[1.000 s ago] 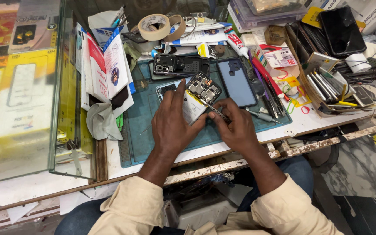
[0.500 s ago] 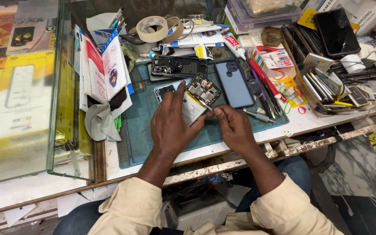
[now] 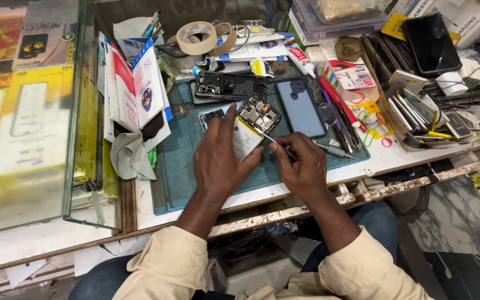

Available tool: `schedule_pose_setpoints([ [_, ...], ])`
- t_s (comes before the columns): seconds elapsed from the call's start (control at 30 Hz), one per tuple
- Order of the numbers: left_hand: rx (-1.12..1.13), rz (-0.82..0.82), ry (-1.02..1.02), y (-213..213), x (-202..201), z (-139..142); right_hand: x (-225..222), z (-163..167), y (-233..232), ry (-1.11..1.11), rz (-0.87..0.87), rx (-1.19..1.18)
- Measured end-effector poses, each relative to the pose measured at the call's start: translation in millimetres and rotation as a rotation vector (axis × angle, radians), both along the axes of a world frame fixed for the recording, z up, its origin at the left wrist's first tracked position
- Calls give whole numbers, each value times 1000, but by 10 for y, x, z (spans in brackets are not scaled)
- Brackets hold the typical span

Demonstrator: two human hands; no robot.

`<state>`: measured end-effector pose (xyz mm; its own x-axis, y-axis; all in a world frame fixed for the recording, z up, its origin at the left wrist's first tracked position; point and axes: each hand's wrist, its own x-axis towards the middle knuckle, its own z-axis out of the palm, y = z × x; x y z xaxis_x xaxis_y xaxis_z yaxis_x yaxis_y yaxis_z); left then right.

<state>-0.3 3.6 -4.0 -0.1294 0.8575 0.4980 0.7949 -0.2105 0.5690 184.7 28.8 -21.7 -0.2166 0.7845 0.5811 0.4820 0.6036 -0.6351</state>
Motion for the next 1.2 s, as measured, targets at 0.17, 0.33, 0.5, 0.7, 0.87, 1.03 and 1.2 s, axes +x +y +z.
schedule_pose_setpoints([
  [0.17,14,-1,15,1,6,13,-12,-54,22,-118,-47,88],
  [0.33,-24,3,-4,-3,9,7,38,-155,109,-185,-6,-100],
  [0.5,52,-4,13,-6,9,2,103,-121,226,-81,118,-420],
  [0.7,-4,1,-18,-9,-4,5,40,-11,137,130,196,-413],
  [0.87,-24,3,-20,2,3,6,15,45,52,5,74,-130],
  [1.03,17,-3,20,-2,7,-5,12,-20,31,-91,-1,-60],
  [1.2,8,-15,0,-7,9,-4,65,-39,142,-43,97,-366],
])
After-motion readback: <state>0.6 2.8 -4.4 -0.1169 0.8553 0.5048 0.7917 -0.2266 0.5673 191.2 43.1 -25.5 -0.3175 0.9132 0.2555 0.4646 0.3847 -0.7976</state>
